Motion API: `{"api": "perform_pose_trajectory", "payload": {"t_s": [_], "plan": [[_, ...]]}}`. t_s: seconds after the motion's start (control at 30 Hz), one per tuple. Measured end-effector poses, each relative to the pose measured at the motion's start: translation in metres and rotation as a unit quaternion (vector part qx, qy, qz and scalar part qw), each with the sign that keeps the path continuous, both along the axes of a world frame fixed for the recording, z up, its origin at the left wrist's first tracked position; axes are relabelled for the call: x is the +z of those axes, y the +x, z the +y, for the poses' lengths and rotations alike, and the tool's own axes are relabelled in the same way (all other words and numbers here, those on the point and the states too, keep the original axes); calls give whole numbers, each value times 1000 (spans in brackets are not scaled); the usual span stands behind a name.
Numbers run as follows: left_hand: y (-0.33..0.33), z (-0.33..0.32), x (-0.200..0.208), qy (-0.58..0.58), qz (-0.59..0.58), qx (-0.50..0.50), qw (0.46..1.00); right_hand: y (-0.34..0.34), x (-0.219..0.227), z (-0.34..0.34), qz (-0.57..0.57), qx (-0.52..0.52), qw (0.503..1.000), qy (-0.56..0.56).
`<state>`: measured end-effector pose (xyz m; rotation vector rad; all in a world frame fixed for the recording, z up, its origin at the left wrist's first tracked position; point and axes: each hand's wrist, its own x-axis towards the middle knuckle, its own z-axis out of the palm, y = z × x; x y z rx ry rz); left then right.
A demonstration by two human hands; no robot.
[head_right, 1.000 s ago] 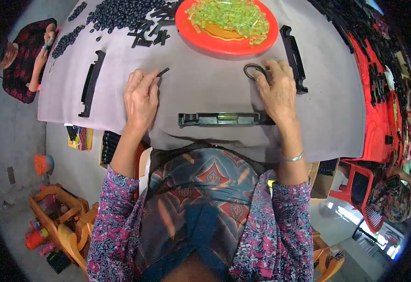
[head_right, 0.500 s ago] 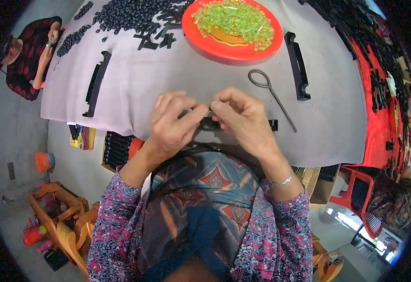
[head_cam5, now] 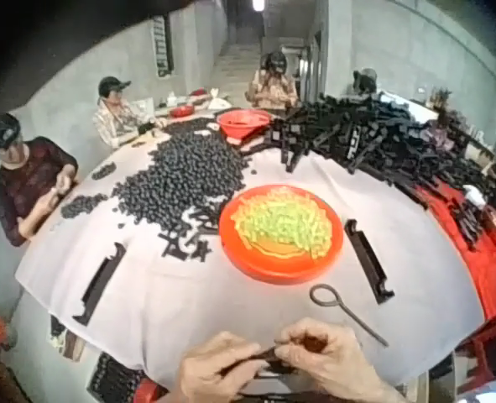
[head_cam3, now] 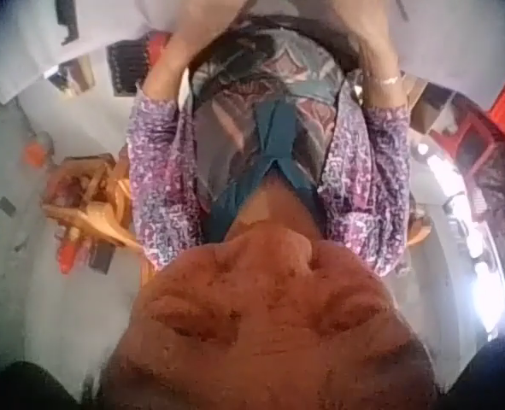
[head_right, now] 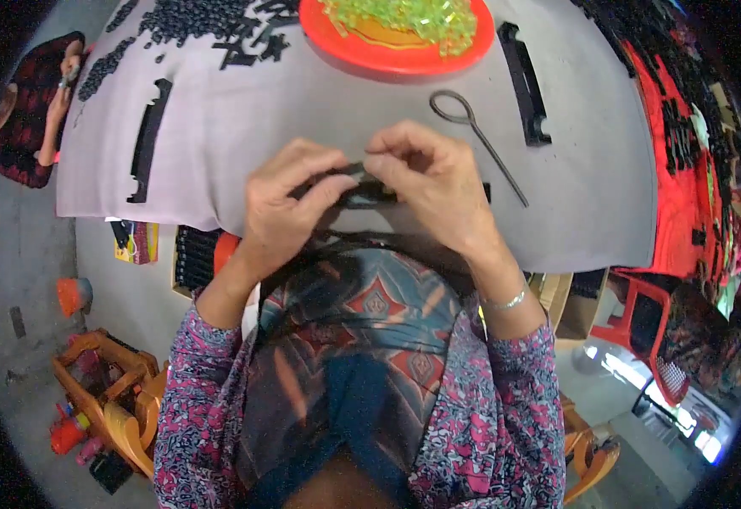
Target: The person assembles level components by inserting green vials and small parts into black plastic housings using a metal tool and by hand.
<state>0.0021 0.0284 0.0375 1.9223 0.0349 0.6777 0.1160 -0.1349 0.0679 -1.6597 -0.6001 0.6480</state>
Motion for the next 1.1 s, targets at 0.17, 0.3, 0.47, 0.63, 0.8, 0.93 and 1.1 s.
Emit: {"api": "perform_pose_trajectory", "payload": {"t_s": [0.17, 0.3, 0.47, 0.63, 0.8, 0.93, 1.1], "plan": [[5, 0, 2, -19, 20, -11, 1000, 4, -9, -2, -28, 11, 999, 15], [10, -4, 2, -30, 18, -29, 999, 7, -9, -7, -12, -14, 1000, 17], [11, -7, 1, -43, 29, -53, 997, 5, -7, -14, -5, -23, 1000, 2], [9, -6, -2, 14, 61, -80, 995, 10, -1, -29, 22, -38, 998, -51], [6, -2, -8, 129, 82, -84, 985, 13, -11, -36, -13, -5, 997, -82], [6, -2, -14, 164, 93, -92, 978, 8, -16, -35, -111, -12, 988, -108], [5, -4, -18, 151, 84, -78, 982, 0, -6, -30, -123, -24, 979, -159]]}}
